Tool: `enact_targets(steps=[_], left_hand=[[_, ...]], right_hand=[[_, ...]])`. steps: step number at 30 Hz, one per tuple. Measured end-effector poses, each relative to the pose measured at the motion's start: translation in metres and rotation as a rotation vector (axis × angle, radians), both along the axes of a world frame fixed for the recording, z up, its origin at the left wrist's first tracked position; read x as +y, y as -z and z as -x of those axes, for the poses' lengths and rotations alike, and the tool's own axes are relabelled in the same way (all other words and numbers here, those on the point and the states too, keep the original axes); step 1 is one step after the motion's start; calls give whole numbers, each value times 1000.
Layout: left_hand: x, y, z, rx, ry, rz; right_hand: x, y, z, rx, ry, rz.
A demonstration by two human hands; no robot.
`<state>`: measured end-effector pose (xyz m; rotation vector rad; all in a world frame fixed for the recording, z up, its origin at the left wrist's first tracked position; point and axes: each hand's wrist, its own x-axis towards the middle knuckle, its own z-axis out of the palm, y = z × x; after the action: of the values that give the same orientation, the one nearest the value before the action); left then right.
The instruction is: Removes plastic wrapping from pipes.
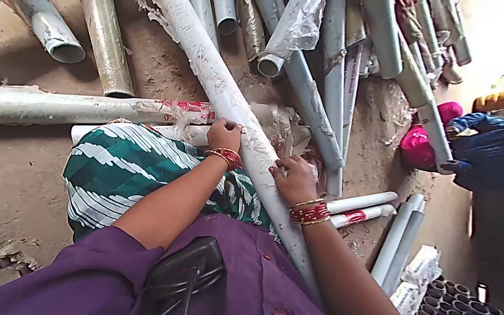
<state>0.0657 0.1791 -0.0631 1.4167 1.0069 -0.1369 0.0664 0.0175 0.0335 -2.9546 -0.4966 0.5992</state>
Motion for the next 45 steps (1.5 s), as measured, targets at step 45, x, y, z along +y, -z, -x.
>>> enact_targets(steps=[45], left_hand=[[-19, 7, -2, 175, 204, 506]], right_hand=[[60, 60, -139, 277, 157, -294]])
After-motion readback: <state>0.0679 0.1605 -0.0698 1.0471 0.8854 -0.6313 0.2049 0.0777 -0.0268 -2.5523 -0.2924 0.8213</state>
